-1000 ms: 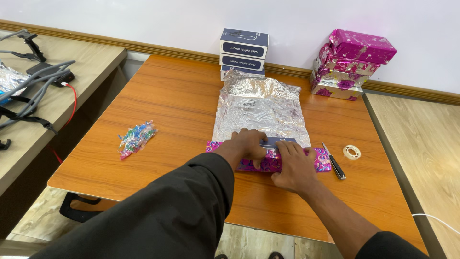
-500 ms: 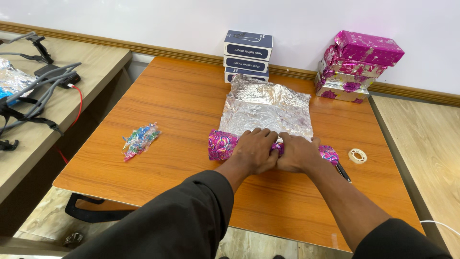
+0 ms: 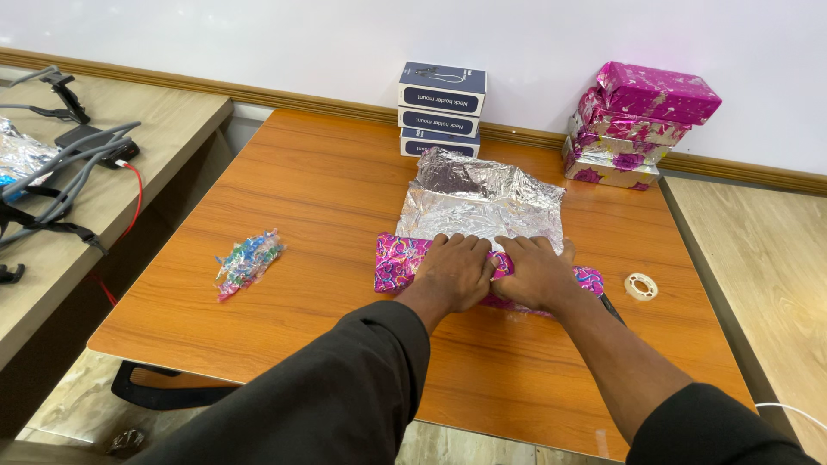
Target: The person wraps a small rectangular box with silver foil and pink patterned paper on a wooden table. They fold the paper around the box, secure it with clear tape, and trim excess tape with a utility knife. The wrapped box remains on the table at the end.
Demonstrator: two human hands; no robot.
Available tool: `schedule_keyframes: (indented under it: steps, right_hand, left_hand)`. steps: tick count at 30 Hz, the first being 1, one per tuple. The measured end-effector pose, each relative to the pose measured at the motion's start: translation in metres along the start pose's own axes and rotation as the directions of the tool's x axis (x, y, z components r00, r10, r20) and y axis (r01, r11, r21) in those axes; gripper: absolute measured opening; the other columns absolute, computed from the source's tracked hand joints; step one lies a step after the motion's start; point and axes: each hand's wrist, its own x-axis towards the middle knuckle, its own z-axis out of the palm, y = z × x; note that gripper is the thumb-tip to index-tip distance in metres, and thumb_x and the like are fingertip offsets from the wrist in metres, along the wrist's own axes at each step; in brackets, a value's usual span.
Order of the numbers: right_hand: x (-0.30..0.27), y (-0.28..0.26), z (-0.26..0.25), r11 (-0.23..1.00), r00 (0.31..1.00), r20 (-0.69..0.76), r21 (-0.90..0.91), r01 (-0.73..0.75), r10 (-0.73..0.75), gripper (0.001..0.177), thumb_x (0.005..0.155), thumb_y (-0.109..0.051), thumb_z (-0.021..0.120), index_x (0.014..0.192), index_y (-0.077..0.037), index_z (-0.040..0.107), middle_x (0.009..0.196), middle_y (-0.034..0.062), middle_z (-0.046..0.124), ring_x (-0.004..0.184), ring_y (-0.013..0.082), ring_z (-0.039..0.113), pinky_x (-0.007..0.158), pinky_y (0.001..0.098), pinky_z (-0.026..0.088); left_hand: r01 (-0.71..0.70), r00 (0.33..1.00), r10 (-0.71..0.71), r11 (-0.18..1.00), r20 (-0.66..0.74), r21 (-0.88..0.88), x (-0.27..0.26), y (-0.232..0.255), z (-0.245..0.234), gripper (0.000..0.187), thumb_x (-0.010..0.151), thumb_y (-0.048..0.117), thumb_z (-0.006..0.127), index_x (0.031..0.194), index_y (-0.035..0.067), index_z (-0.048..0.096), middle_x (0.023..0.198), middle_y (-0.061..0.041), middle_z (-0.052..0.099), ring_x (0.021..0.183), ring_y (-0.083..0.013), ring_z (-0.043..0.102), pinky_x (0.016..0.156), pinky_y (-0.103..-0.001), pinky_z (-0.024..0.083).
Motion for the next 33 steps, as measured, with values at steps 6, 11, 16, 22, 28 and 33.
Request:
schedule_keyframes:
  steps: [6, 11, 16, 22, 28, 33]
  right_hand:
    - [-0.009, 0.021, -0.011, 0.994, 0.992, 0.069, -0.004, -0.105, 0.105, 0.103, 0.067, -0.076, 0.07, 0.154, -0.033, 0.038, 0.16, 0.0002, 0.037, 0.151, 0.0307, 0.025, 0.115, 0.0762, 0.004]
    - [-0.02, 0.052, -0.008, 0.947, 0.965, 0.092, 0.193, -0.258, 0.244, 0.118, 0.062, -0.071, 0.078, 0.159, -0.023, 0.029, 0.163, 0.0064, 0.032, 0.153, 0.0272, 0.023, 0.118, 0.0679, 0.012]
    - [-0.028, 0.09, 0.005, 0.427, 0.874, 0.062, 0.854, -0.297, 0.482, 0.11, 0.082, -0.063, 0.071, 0.161, -0.001, 0.028, 0.155, 0.0252, 0.042, 0.14, 0.0299, 0.046, 0.111, 0.0365, 0.037]
    - [-0.02, 0.118, 0.011, -0.02, 0.81, 0.386, 0.907, -0.421, 0.44, 0.061, 0.09, -0.032, 0.075, 0.137, -0.001, 0.055, 0.118, 0.0091, 0.07, 0.101, 0.0177, 0.066, 0.088, 0.0385, 0.048]
    - [-0.023, 0.131, 0.008, -0.129, 0.762, 0.324, 0.943, -0.306, 0.561, 0.047, 0.088, -0.014, 0.079, 0.131, -0.008, 0.062, 0.1, 0.0042, 0.071, 0.087, 0.0155, 0.063, 0.084, 0.0357, 0.048]
    - [-0.024, 0.13, -0.014, -0.169, 0.596, 0.503, 0.833, -0.527, 0.626, 0.046, 0.101, -0.041, 0.064, 0.13, -0.006, 0.057, 0.109, 0.0056, 0.071, 0.097, 0.0165, 0.066, 0.091, 0.0388, 0.047]
  left_hand:
    - [0.056, 0.99, -0.059, 0.998, 0.131, 0.02, 0.013, 0.0, -0.006, 0.047, 0.105, 0.039, 0.031, 0.13, 0.009, 0.057, 0.131, -0.013, 0.062, 0.13, -0.0314, 0.05, 0.116, -0.057, 0.024]
    - [0.057, 0.983, -0.073, 0.994, 0.169, 0.098, 0.017, 0.004, -0.008, 0.047, 0.106, 0.036, 0.031, 0.133, 0.006, 0.055, 0.138, -0.015, 0.057, 0.142, -0.034, 0.039, 0.123, -0.065, 0.008]
    - [0.065, 0.988, -0.084, 0.987, 0.131, 0.145, 0.011, 0.012, -0.005, 0.044, 0.107, 0.031, 0.03, 0.132, 0.006, 0.055, 0.14, -0.014, 0.055, 0.146, -0.0326, 0.034, 0.124, -0.063, 0.006]
    - [0.104, 0.981, -0.118, 0.99, 0.157, 0.092, 0.011, 0.014, -0.003, 0.05, 0.106, 0.031, 0.024, 0.145, 0.005, 0.043, 0.153, -0.013, 0.043, 0.151, -0.0293, 0.024, 0.125, -0.056, 0.004]
    - [0.11, 0.976, -0.125, 0.99, 0.181, 0.089, 0.011, 0.013, -0.002, 0.052, 0.107, 0.032, 0.022, 0.148, 0.007, 0.041, 0.157, -0.012, 0.039, 0.155, -0.0278, 0.019, 0.127, -0.054, 0.003]
    - [0.119, 0.976, -0.131, 0.99, 0.174, 0.078, 0.012, 0.011, 0.001, 0.053, 0.107, 0.033, 0.021, 0.149, 0.008, 0.04, 0.157, -0.011, 0.038, 0.154, -0.0273, 0.018, 0.126, -0.054, 0.002]
